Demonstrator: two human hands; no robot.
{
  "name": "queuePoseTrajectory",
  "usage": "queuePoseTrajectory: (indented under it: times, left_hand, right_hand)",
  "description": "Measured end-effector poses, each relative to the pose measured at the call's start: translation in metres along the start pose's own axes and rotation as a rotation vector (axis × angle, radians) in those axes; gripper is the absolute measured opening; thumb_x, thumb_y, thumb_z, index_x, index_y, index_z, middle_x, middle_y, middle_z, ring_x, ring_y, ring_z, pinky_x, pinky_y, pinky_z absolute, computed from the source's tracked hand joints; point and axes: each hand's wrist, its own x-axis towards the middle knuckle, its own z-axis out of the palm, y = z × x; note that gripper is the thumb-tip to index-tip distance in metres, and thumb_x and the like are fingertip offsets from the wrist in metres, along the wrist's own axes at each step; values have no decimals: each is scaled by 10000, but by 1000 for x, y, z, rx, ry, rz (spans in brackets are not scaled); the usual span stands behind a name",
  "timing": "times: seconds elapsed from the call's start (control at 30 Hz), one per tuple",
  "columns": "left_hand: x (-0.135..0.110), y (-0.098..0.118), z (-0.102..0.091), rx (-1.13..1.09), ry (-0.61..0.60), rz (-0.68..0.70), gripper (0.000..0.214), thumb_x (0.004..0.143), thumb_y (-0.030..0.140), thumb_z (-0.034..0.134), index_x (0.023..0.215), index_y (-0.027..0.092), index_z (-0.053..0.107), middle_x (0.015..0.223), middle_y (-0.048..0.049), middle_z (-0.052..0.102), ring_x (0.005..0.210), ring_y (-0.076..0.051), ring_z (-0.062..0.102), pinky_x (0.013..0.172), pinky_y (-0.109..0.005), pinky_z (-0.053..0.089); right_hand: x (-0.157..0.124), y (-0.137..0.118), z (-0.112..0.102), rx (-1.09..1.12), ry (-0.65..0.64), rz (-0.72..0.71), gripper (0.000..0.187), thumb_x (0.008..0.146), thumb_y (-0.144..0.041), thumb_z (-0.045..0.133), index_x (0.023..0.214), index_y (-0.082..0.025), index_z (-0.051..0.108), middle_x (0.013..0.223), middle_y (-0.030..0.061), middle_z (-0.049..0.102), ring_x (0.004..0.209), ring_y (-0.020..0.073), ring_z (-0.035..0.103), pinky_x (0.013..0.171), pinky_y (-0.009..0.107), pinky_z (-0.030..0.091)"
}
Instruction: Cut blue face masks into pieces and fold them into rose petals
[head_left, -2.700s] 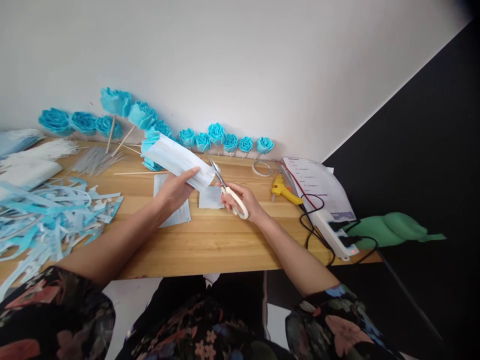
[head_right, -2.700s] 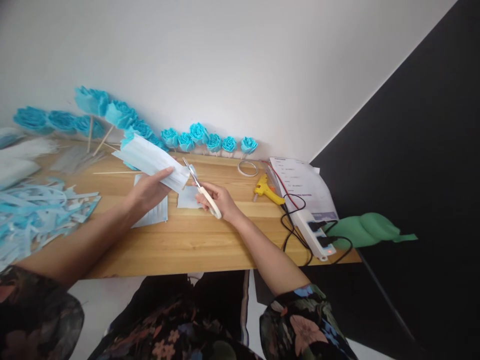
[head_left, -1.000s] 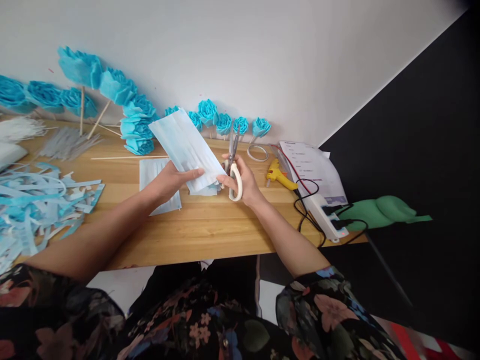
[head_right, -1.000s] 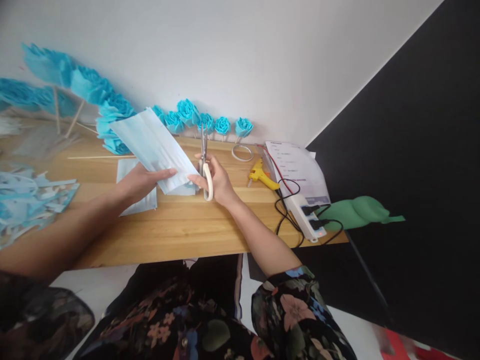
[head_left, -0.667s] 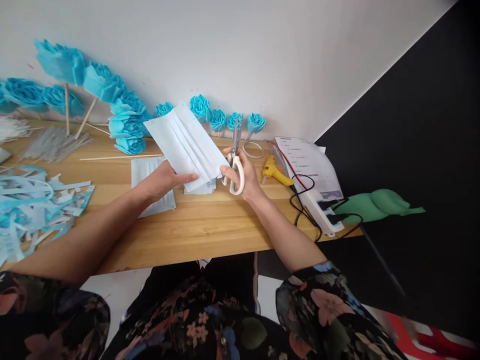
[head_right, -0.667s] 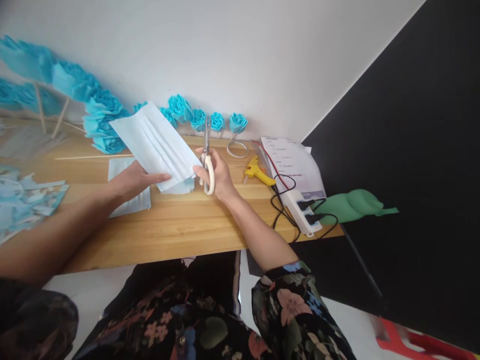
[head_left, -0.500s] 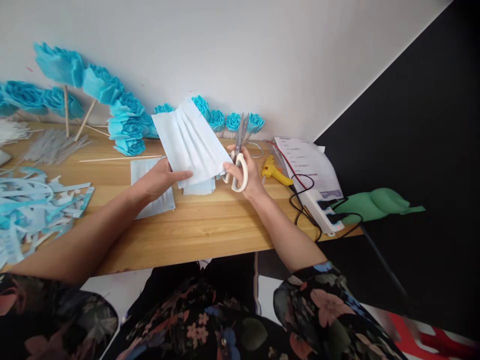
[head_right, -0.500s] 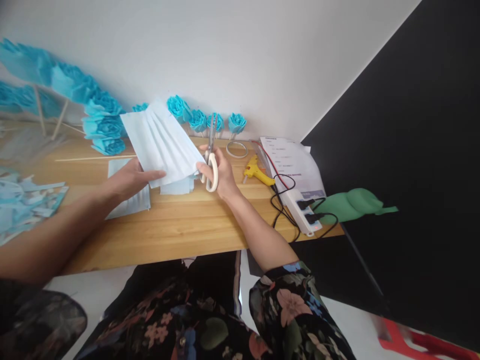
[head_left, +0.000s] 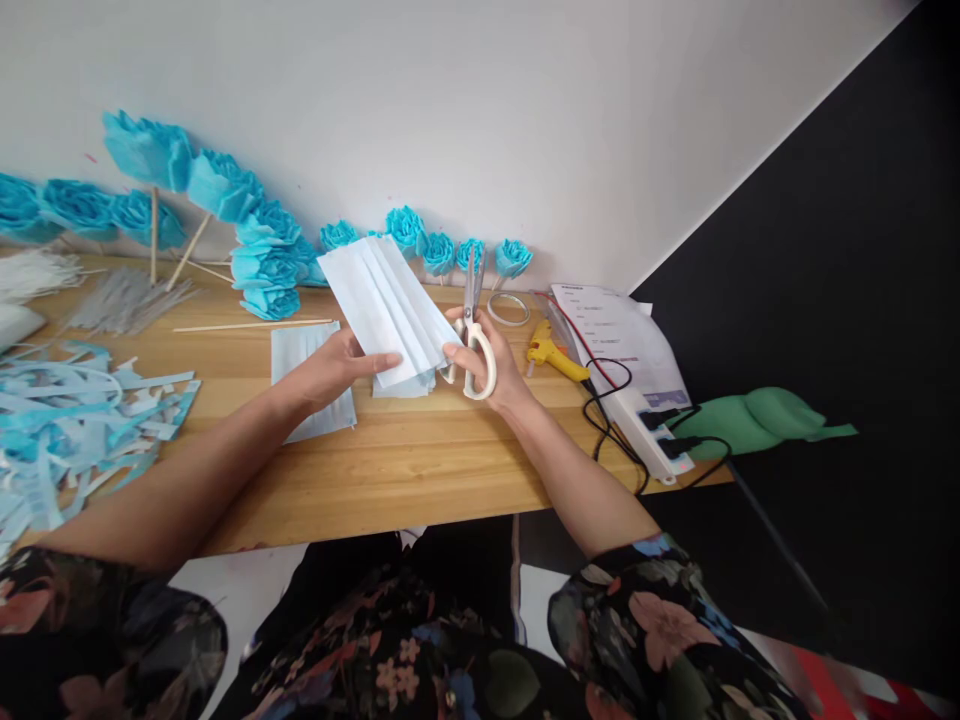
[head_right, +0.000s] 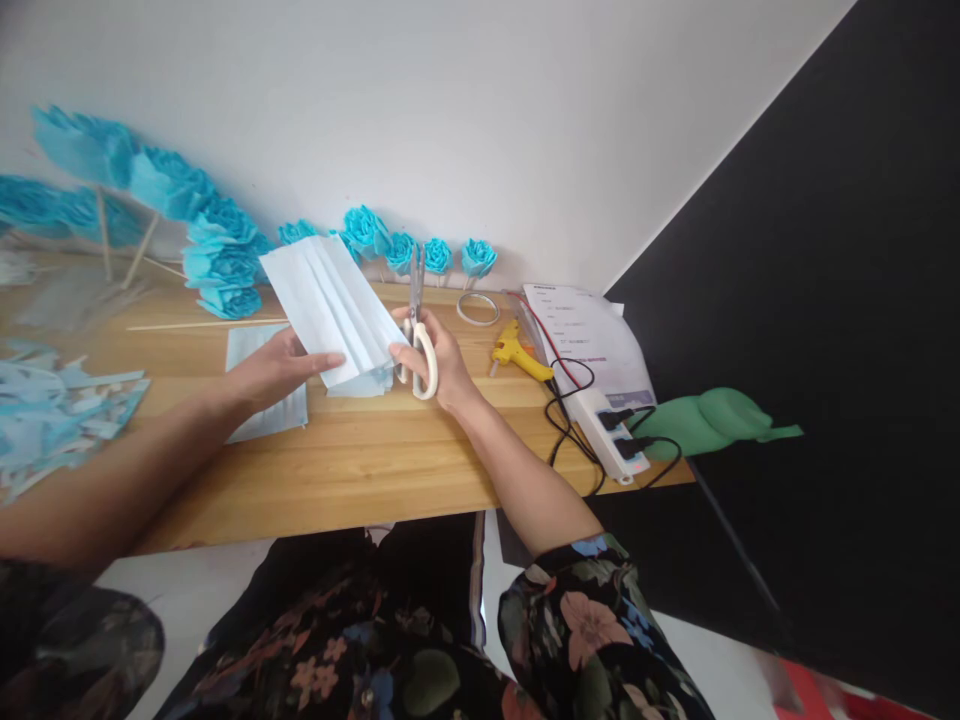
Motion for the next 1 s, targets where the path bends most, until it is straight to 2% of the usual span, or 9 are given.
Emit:
queuePoseTrajectory:
  times: [0.23,0.4,0.57,0.67,0.73,0.83,0.93,1.0]
  left_hand:
    - [-1,-1,8,-216,50,-24,627,706,461,869,1214,129,713,1206,-175,742,1193,-415,663,1035,-558,542]
    - [-4,3,16,-277,47,-28,594,754,393,844,1262,133,676,1259,-162,720,1215,-391,653,1038,-528,549]
    - [-3,1,18,-187,248,28,713,682,385,892,1306,154,634,1279,-148,710,1231,-397,637,1032,-536,543]
    - [-3,-2,17,-123,308,62,703,690,412,886,1292,147,638,1323,-147,688,1273,-399,607,1064,-544,513]
    - [-4,-2,17,-106,310,77,661,717,435,865,1267,137,652,1328,-148,685,1286,-403,596,1071,-550,504]
    - [-6,-1,18,-120,243,75,597,741,444,847,1226,142,675,1308,-141,698,1260,-396,617,1035,-520,537]
    - [-6,0,20,-106,183,62,586,692,409,886,1187,165,691,1262,-125,725,1220,-381,645,992,-478,568]
    - [-5,-1,19,-80,219,59,610,645,392,914,1166,164,695,1239,-123,734,1207,-382,651,985,-479,570]
  right_hand:
    - [-3,-1,5,-19,-116,-8,501,739,-412,794,1137,-238,545,778,-71,446,557,54,470,500,213,472]
    - [-5,-2,7,-51,-180,-24,513,748,-417,795,1162,-241,548,773,-71,458,575,59,470,522,213,470]
    - [-5,-5,9,-26,-179,13,548,746,-430,808,1185,-238,541,803,-62,502,592,64,496,527,216,483]
    - [-5,-2,10,-17,-174,44,586,738,-460,806,1202,-240,525,801,-62,516,604,74,528,522,215,480]
    - [-5,0,10,-33,-177,43,595,733,-468,805,1203,-239,520,770,-69,502,605,81,536,522,213,474]
    - [-6,1,9,-58,-174,27,588,739,-465,801,1202,-235,523,734,-77,492,583,80,513,530,218,466]
    - [-6,0,9,-83,-163,27,597,733,-477,805,1206,-236,532,724,-78,498,569,79,488,531,227,455]
    - [-5,0,9,-99,-156,43,610,718,-485,817,1200,-236,538,716,-77,509,562,82,489,524,229,447]
